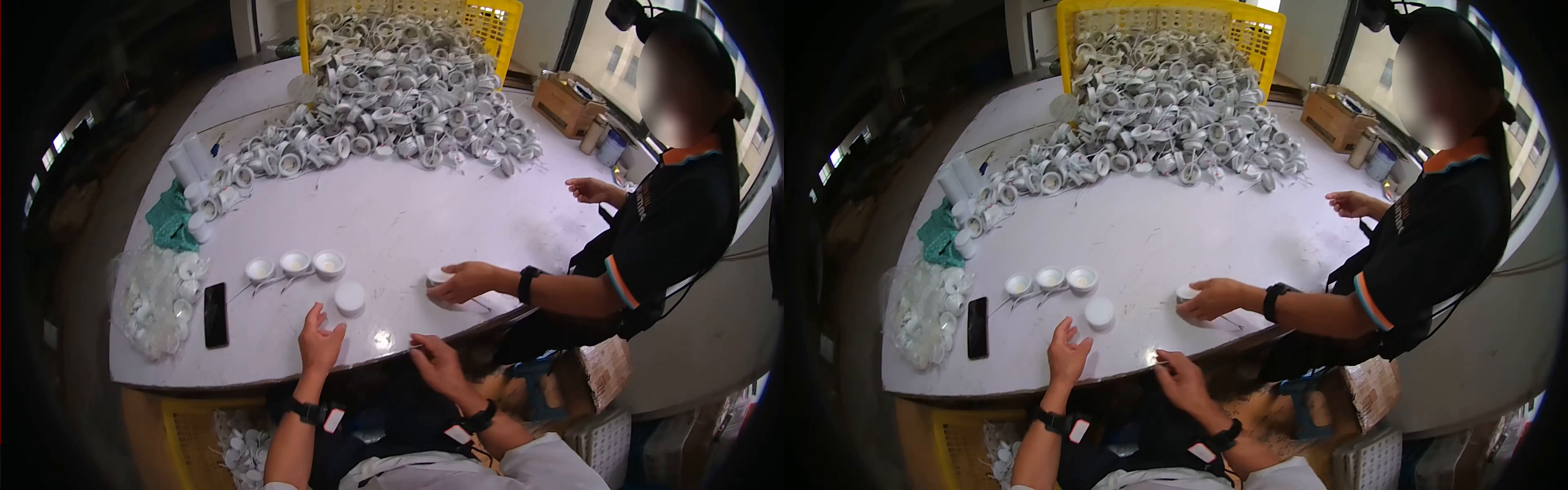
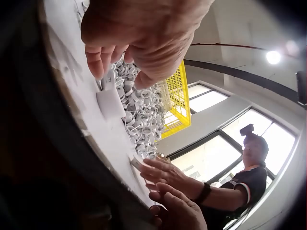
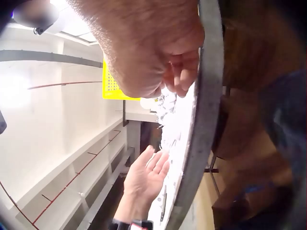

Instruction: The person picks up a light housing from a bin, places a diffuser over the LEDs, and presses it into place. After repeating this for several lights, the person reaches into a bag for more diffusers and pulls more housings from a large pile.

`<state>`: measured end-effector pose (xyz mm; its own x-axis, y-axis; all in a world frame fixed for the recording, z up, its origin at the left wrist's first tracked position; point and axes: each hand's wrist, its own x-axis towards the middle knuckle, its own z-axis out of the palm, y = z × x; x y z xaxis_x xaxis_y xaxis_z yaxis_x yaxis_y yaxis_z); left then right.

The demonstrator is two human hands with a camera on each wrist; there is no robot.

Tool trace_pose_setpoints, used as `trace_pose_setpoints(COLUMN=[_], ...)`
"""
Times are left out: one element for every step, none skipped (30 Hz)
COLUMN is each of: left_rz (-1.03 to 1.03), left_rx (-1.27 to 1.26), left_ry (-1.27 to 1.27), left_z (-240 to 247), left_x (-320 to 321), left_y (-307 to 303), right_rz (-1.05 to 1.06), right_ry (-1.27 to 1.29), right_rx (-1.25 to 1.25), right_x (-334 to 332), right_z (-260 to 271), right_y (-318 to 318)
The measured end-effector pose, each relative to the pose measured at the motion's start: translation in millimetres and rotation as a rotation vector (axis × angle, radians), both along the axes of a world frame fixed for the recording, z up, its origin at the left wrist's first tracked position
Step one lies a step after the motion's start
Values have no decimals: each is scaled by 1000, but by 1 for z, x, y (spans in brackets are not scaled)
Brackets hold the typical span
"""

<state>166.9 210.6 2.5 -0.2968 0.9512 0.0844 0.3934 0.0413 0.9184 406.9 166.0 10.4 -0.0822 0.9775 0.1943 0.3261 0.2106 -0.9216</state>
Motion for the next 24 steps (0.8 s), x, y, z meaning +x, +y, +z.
trace_pose_setpoints(left_rz=[6,27,38,37,36,48,75,101,114,111,107,91,75,39,3,-27,-81,-144,-204,-264,-283,-313,-314,-300], left_rx=[83,149,143,58,-31,-43,-23,-1,-9,-37,-59,-81,-144,-154,-156,-196,-205,-180,-199,-202,-243,-243,-233,-210], left_ry=[-107,-222,-216,-267,-319,-314,-357,-399,-430,-456,-482,-494,-505,-520,-536,-554,-567,-623,-648,-733,-829,-900,-944,-977], left_z=[-7,-11,-13,-14,-13,-10,-7,-7,-8,-12,-16,-16,-8,-8,-8,-2,2,5,13,21,31,36,43,51], left_x=[-8,-12,-20,-29,-35,-35,-31,-27,-22,-18,-15,-10,-4,0,3,7,11,15,20,26,34,41,48,54], left_y=[-15,-38,-60,-82,-101,-119,-134,-144,-153,-160,-163,-165,-166,-168,-167,-165,-163,-158,-151,-143,-134,-125,-117,-112], right_rz=[-12,-54,-97,-174,-266,-333,-369,-375,-365,-355,-345,-318,-289,-316,-302,-300,-294,-274,-247,-223,-202,-124,-116,-15], right_ry=[-19,-29,-40,-30,-159,-243,-354,-450,-475,-501,-497,-642,-786,-789,-786,-713,-639,-497,-491,-171,145,236,240,227], right_rx=[72,93,111,85,204,333,338,497,510,526,524,429,332,346,354,353,348,388,381,158,-78,-177,-199,-88], right_x=[9,17,25,29,35,40,43,43,39,34,31,29,26,27,27,26,24,24,15,6,0,-4,-10,-17], right_z=[-2,-3,-6,-2,5,2,4,9,12,13,11,6,-2,-15,-15,-18,-23,-26,-20,-12,-4,0,4,8], right_y=[-5,-9,-12,-11,-8,1,9,22,34,46,58,67,73,81,83,79,73,65,52,34,14,-3,-16,-29])
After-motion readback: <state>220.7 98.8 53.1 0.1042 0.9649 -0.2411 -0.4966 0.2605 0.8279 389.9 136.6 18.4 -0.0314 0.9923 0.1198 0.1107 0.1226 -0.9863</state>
